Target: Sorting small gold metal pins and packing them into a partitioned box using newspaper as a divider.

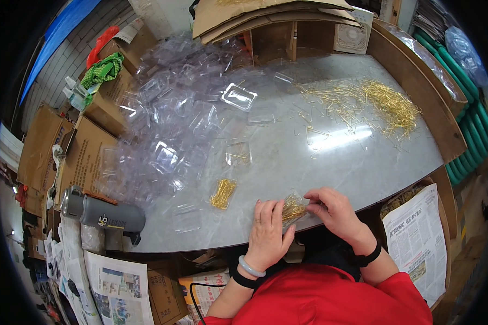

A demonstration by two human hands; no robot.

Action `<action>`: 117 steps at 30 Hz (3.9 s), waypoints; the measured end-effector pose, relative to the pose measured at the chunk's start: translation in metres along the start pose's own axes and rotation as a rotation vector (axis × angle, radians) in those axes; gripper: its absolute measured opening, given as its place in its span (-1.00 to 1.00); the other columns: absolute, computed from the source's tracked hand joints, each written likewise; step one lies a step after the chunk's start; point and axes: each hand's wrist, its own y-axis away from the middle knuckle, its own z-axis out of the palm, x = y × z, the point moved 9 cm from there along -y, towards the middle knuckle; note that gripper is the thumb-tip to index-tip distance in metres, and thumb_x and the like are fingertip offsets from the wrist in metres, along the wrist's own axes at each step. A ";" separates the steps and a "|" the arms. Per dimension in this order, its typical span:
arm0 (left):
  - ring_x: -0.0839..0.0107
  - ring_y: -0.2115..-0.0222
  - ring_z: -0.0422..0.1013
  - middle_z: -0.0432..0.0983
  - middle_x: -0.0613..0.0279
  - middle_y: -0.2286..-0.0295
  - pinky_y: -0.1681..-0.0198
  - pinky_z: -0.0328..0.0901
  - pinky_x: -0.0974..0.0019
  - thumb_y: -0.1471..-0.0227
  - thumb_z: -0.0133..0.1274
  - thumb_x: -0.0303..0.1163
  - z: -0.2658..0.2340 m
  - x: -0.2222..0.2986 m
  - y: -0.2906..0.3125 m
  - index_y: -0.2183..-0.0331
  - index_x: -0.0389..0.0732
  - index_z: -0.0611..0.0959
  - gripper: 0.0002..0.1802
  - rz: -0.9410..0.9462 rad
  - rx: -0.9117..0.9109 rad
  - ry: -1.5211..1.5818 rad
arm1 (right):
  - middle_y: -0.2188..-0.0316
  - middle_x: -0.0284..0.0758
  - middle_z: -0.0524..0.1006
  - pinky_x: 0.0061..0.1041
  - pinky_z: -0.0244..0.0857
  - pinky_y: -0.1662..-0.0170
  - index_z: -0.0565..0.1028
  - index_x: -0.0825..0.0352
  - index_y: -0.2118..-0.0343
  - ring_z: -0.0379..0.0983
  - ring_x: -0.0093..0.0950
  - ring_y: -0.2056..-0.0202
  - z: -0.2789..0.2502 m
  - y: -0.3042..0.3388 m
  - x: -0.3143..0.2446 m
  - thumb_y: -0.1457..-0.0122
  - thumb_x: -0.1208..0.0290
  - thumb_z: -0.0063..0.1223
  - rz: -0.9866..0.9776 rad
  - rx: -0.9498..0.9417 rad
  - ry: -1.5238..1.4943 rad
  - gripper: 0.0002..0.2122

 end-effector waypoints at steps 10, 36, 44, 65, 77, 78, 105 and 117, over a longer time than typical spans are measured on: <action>-0.07 -0.09 0.11 0.18 -0.07 0.00 -0.28 -0.04 -0.15 0.01 0.14 -0.30 0.002 0.001 0.002 -0.10 -0.37 0.32 -0.32 0.011 0.031 -0.026 | 0.41 -0.18 0.49 -0.32 0.36 0.32 0.52 0.33 0.25 0.47 -0.18 0.38 -0.001 0.002 0.004 -0.14 0.54 0.11 0.033 0.199 0.057 -0.88; -0.09 -0.11 0.13 0.22 -0.09 0.00 -0.28 -0.01 -0.13 0.07 0.18 -0.26 0.009 -0.002 -0.001 -0.04 -0.37 0.38 -0.33 -0.012 -0.031 -0.042 | 0.40 -0.29 0.47 -0.29 0.38 0.28 0.49 0.23 0.31 0.48 -0.24 0.33 0.022 -0.034 -0.003 -0.04 0.43 0.05 -0.276 -0.191 0.393 -0.87; -0.19 -0.12 0.13 0.27 -0.21 -0.04 -0.25 -0.04 -0.15 0.02 0.13 -0.25 0.012 -0.025 0.016 -0.08 -0.33 0.38 -0.35 -0.037 -0.058 -0.006 | 0.42 -0.28 0.47 -0.24 0.37 0.34 0.44 0.25 0.43 0.50 -0.23 0.34 0.057 -0.049 -0.004 -0.06 0.38 -0.01 -0.536 -0.322 0.365 -0.92; -0.26 -0.14 0.11 0.21 -0.34 -0.09 -0.21 0.05 -0.09 -0.15 0.03 -0.29 0.004 0.000 0.011 -0.14 -0.40 0.30 -0.39 0.037 -0.064 -0.132 | 0.36 -0.21 0.38 -0.25 0.32 0.26 0.38 0.33 0.36 0.41 -0.21 0.30 0.044 -0.003 0.002 -0.02 0.41 0.03 -0.278 0.027 0.290 -0.84; -0.07 -0.20 0.12 0.18 -0.11 -0.15 -0.30 -0.05 -0.10 0.01 0.15 -0.31 0.007 0.008 0.001 -0.18 -0.36 0.26 -0.23 0.080 -0.017 -0.068 | 0.24 -0.13 0.50 -0.19 0.40 0.21 0.45 0.27 0.09 0.47 -0.13 0.22 0.018 -0.003 -0.009 -0.17 0.42 -0.04 -0.003 0.009 0.369 -0.76; -0.06 -0.21 0.11 0.16 -0.10 -0.17 -0.31 -0.06 -0.11 0.00 0.15 -0.31 0.008 0.012 0.002 -0.20 -0.36 0.24 -0.21 0.125 -0.015 -0.050 | 0.23 -0.12 0.49 -0.19 0.40 0.21 0.44 0.28 0.08 0.46 -0.12 0.24 0.022 -0.001 -0.017 -0.19 0.42 -0.05 -0.080 0.033 0.511 -0.77; -0.27 -0.15 0.12 0.14 -0.41 -0.15 -0.23 0.05 -0.04 -0.24 -0.07 -0.26 0.002 0.001 0.005 -0.20 -0.46 0.20 -0.35 -0.063 -0.062 0.137 | 0.07 -0.18 0.45 -0.26 0.25 0.01 0.47 0.34 0.09 0.33 -0.20 0.04 0.040 -0.010 0.003 -0.21 0.25 0.01 -0.103 -0.072 0.429 -0.69; -0.25 -0.17 0.11 0.11 -0.40 -0.17 -0.24 0.05 -0.03 -0.25 -0.11 -0.28 0.004 0.008 0.005 -0.24 -0.44 0.13 -0.33 -0.023 -0.133 -0.006 | -0.03 -0.11 0.43 -0.19 0.09 -0.21 0.35 0.40 -0.08 0.28 -0.18 -0.14 0.038 0.001 0.004 -0.27 0.29 -0.11 -0.149 0.097 0.313 -0.62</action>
